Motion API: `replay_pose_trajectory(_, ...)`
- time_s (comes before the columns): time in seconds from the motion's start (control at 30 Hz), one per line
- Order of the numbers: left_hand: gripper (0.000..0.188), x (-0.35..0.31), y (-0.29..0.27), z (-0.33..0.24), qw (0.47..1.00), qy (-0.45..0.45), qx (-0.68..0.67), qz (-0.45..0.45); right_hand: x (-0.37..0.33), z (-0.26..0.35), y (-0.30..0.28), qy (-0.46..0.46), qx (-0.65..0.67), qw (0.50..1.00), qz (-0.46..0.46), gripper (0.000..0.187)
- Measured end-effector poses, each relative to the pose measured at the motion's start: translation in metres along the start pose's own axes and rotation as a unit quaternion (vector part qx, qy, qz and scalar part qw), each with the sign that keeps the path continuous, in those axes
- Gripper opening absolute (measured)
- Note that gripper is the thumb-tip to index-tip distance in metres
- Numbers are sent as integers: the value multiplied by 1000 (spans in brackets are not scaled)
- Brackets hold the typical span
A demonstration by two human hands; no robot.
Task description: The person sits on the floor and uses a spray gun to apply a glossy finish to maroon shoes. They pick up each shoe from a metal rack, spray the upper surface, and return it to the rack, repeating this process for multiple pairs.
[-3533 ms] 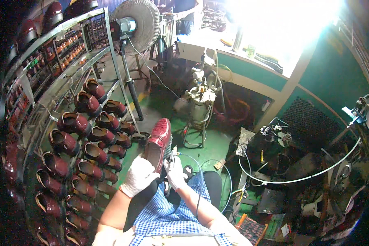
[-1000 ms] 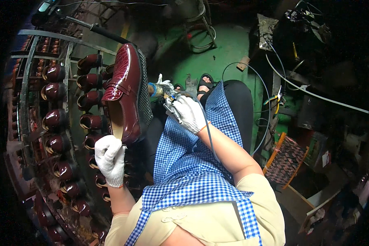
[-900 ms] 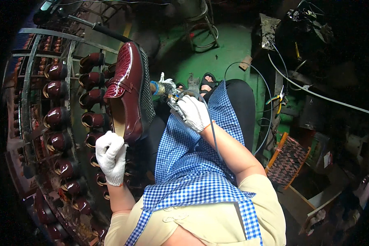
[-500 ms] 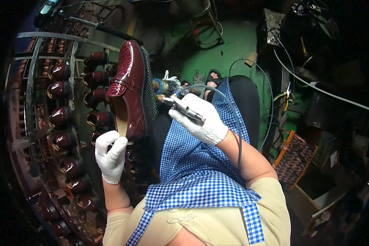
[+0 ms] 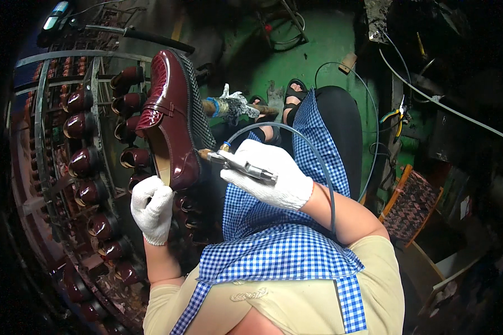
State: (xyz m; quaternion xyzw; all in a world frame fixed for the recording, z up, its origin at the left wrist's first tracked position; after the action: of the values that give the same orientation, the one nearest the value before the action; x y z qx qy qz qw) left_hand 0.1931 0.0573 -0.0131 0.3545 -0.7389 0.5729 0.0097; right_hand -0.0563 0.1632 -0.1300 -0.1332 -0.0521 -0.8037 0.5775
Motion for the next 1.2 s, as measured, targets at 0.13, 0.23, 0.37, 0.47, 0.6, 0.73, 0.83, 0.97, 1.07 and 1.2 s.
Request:
replay_pose_trajectory(0.13, 45, 1, -3, 2, 998, -52, -1, 26, 0, -4, 4, -6, -2, 1000, 1, 21)
replay_pose_trajectory(0.23, 45, 1, -5, 3, 999, -24, -9, 26, -3, -3, 7, -5, -23, 1000, 4, 22)
replay_pose_trajectory(0.37, 44, 4, -4, 1, 1000, -7, -6, 30, -6, -6, 11, -12, -39, 999, -7, 23)
replay_pose_trajectory(0.47, 43, 8, -3, 0, 999, 27, 20, 31, -3, -2, 11, -38, -51, 998, -19, 23)
replay_pose_trajectory(0.6, 40, 12, -2, -1, 998, 44, 32, 33, 2, 2, 12, -57, -63, 996, -23, 22)
replay_pose_trajectory(0.73, 36, 28, -2, -6, 995, 68, 34, 64, 5, 3, 5, -26, -59, 998, 16, 23)
replay_pose_trajectory(0.83, 36, 40, -3, -10, 991, 85, 31, 99, 1, 4, 0, -24, -77, 996, 29, 23)
replay_pose_trajectory(0.97, 34, 59, -5, -16, 978, 133, 55, 150, 0, 11, -12, -14, -81, 996, 40, 22)
replay_pose_trajectory(1.07, 32, 69, -2, -20, 971, 171, 87, 146, -2, 17, -21, 15, -108, 992, 68, 22)
replay_pose_trajectory(1.2, 37, 90, 6, -29, 963, 178, 89, 184, -7, 22, -29, 13, -121, 991, 63, 22)
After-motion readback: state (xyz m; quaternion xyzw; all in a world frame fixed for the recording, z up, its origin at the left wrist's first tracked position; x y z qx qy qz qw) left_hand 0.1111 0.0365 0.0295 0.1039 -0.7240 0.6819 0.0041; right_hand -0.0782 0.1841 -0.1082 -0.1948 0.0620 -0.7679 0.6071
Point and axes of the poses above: each hand's wrist, its own x-axis towards the middle knuckle, its own y-axis out of the palm, z = x × y, the point moved 3 cm from there along x, towards the middle knuckle, and after that the axes turned 4 degrees about -z, right-handed, at the moved point
